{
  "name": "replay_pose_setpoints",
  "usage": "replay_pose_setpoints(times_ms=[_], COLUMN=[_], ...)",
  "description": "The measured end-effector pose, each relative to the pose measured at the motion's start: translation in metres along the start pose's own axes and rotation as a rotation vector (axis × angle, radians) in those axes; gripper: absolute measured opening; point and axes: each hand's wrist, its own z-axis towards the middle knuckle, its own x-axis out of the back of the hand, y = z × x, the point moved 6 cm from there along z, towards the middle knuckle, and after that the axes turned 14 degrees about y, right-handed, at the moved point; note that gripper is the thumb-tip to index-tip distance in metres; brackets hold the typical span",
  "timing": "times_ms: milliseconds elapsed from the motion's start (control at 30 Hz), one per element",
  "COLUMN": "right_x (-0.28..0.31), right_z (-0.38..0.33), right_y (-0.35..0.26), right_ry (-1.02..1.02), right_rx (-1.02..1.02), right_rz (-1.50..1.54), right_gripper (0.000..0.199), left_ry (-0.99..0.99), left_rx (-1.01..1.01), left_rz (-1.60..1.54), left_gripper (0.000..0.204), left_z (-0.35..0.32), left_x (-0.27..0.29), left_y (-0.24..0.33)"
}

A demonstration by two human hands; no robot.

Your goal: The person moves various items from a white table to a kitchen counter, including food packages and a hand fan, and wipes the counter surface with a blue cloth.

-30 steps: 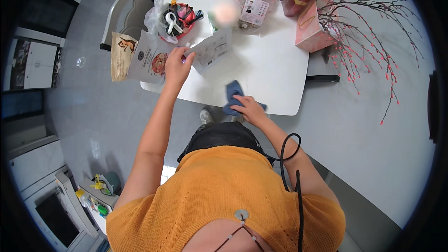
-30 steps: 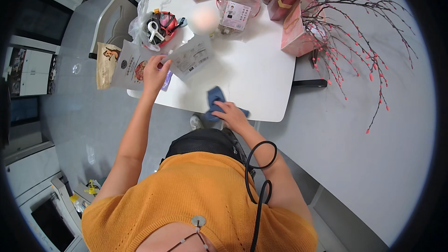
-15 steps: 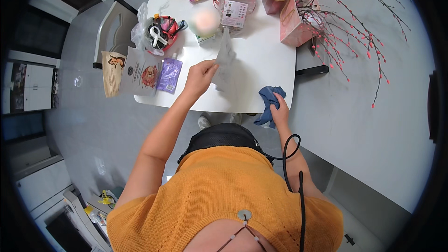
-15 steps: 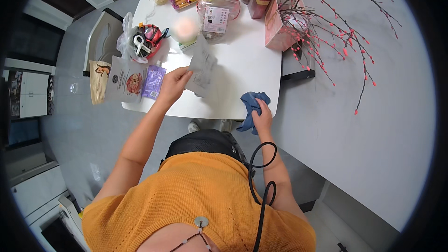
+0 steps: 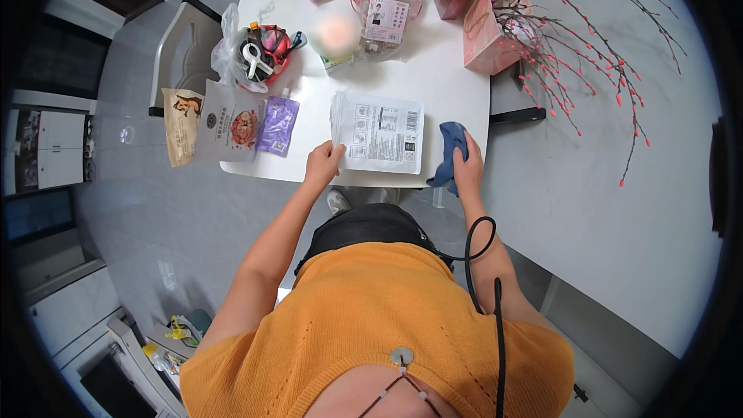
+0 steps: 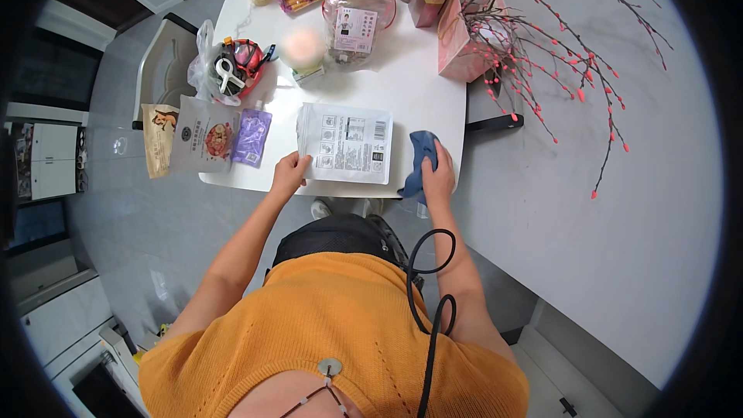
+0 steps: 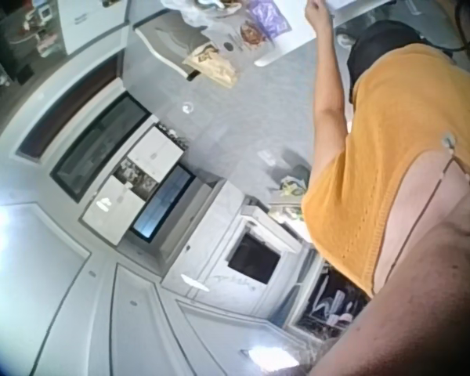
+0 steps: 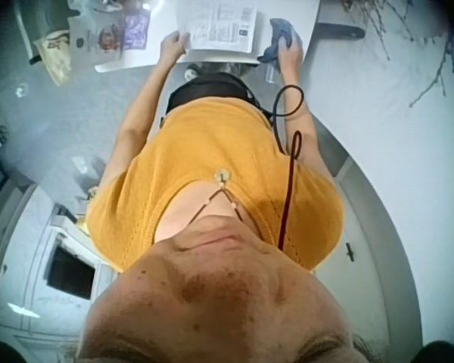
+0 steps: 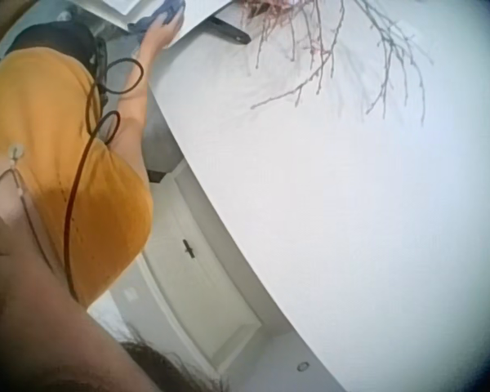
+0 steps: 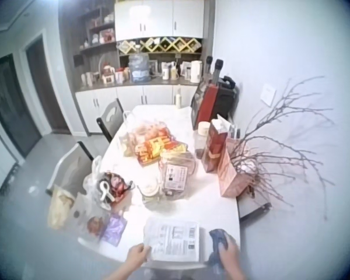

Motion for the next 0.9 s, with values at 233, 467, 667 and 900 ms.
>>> replay_pose_setpoints(times_ms=[233, 467, 667, 900], right_x=[-0.031, -0.084, -0.063, -0.055], right_z=[-0.025, -0.060, 0.034, 0.009], right_y=[-0.129, -0.115, -0.021, -0.138], right_ry=[-0.114, -0.346, -0.075, -0.023], right_rx=[0.541, 0.910, 0.427, 0.608], right_rz=[0.088, -0.157, -0.451, 0.073], right_gripper=[0.042, 0.040, 0.039, 0.043], left_ry=[0.032, 0.101, 0.115, -0.015], left_rx=[-0.060, -0.269, -0.235, 0.000], left_rz=[0.023, 0.105, 0.131, -0.148], left_gripper=[0.027, 0.022, 0.025, 0.027], left_z=[-0.012, -0.011, -0.004, -0.013], left_x=[-0.011, -0.021, -0.014, -0.019], left_y=[0.004, -0.019, -0.020, -0.005])
